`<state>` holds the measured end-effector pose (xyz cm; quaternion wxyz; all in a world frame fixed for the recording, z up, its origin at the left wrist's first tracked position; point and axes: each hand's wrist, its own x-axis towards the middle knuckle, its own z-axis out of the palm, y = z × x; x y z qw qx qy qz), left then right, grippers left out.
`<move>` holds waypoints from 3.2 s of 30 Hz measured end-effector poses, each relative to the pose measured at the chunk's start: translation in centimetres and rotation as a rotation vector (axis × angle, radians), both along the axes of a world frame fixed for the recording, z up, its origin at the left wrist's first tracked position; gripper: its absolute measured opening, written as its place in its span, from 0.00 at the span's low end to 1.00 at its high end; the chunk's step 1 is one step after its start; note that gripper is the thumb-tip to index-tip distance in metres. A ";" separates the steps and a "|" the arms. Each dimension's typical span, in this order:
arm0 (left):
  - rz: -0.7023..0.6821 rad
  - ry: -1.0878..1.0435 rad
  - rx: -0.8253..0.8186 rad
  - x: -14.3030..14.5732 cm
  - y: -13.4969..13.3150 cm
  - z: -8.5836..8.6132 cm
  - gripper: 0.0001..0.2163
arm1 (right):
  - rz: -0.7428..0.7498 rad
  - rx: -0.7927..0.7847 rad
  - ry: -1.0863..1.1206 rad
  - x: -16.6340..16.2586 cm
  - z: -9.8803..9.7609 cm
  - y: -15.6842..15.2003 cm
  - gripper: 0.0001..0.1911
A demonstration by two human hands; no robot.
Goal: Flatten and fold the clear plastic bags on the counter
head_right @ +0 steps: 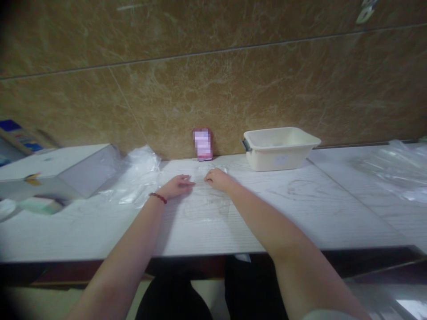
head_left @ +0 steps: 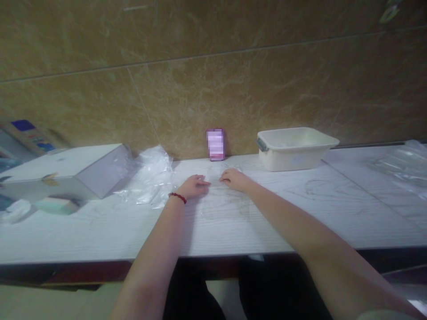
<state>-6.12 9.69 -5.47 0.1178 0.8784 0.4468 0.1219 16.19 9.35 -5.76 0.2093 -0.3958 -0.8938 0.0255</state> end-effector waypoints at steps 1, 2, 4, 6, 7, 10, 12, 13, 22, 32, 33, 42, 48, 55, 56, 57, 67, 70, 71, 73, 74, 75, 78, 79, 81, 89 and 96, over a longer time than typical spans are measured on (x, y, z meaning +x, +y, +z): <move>-0.006 -0.005 -0.005 -0.1 0.0 0.0 0.16 | 0.000 -0.002 0.001 0.0 0.0 0.0 0.12; -0.010 -0.012 -0.014 -0.1 0.0 -0.1 0.15 | 0.000 -0.003 0.002 0.1 0.0 0.0 0.12; 0.000 -0.025 -0.024 -0.2 0.2 -0.1 0.15 | 0.002 -0.006 0.003 0.1 0.0 0.0 0.12; 0.046 -0.031 -0.002 -0.1 0.5 -0.3 0.15 | 0.006 -0.009 0.001 0.2 0.0 0.1 0.12; 0.071 -0.027 0.022 -0.1 0.7 -0.4 0.16 | 0.008 -0.009 0.001 0.2 0.0 0.1 0.12; 0.079 0.016 0.093 0.1 1.3 -0.8 0.16 | 0.008 -0.007 0.001 0.2 -0.1 0.1 0.13; 0.062 0.066 0.091 0.1 1.5 -1.0 0.16 | 0.004 -0.011 0.000 0.2 -0.1 0.2 0.13; 0.064 0.091 0.075 0.1 1.6 -1.0 0.17 | 0.002 -0.015 -0.002 0.3 -0.1 0.2 0.13; 0.119 0.207 0.033 1.3 1.3 -0.4 0.21 | -0.023 -0.040 -0.019 0.4 0.4 -0.1 0.18; 0.132 0.280 0.005 1.1 0.9 0.2 0.23 | -0.125 0.029 0.041 0.2 0.4 -0.4 0.13; 0.136 0.285 0.009 1.1 0.8 0.3 0.23 | -0.109 0.030 0.030 0.1 0.4 -0.4 0.13; 0.147 0.325 -0.035 1.4 0.5 0.5 0.24 | -0.069 0.031 -0.036 0.1 -0.1 -0.1 0.12; 0.128 0.347 -0.050 1.2 0.4 0.7 0.25 | -0.197 0.015 0.012 0.2 0.3 -0.3 0.12; 0.100 0.338 -0.064 1.1 0.4 0.7 0.25 | -0.194 0.002 -0.007 0.0 -0.4 -0.1 0.14; 0.102 0.343 -0.065 1.1 0.4 0.7 0.25 | -0.180 0.006 -0.015 0.0 -0.4 -0.1 0.14; 0.104 0.349 -0.068 1.1 0.5 0.7 0.25 | -0.167 0.009 -0.024 0.0 -0.5 -0.1 0.14; 0.105 0.333 -0.068 0.9 0.5 0.8 0.25 | -0.258 -0.021 -0.054 0.0 -0.4 0.1 0.11; 0.116 0.333 -0.068 0.9 0.5 0.8 0.25 | -0.249 -0.008 -0.038 -0.1 -0.3 0.0 0.12; 0.117 0.335 -0.068 0.9 0.5 0.7 0.25 | -0.236 0.004 -0.028 -0.1 -0.3 0.0 0.12; 0.113 0.340 -0.064 0.9 0.5 0.7 0.25 | -0.221 0.029 -0.012 -0.1 -0.4 -0.1 0.13; 0.110 0.342 -0.062 0.9 0.5 0.7 0.25 | -0.224 0.035 -0.014 -0.2 -0.5 -0.1 0.14; 0.110 0.343 -0.063 0.8 0.5 0.7 0.25 | -0.236 0.030 -0.022 -0.2 -0.6 -0.2 0.14; 0.115 0.336 -0.075 0.7 0.3 0.8 0.26 | -0.294 -0.006 -0.044 0.0 -0.8 -0.2 0.13; 0.117 0.332 -0.079 0.7 0.3 0.9 0.26 | -0.309 -0.018 -0.045 0.2 -0.7 -0.2 0.13; 0.120 0.326 -0.083 0.6 0.1 1.0 0.27 | -0.340 -0.010 -0.016 0.5 -0.1 -0.1 0.13; 0.129 0.336 -0.087 0.3 -0.5 1.1 0.27 | -0.250 0.006 0.065 1.8 5.1 -2.2 0.12; 0.087 0.327 -0.065 0.2 -1.0 1.2 0.27 | 0.060 -0.073 -0.198 1.7 4.2 -12.8 0.11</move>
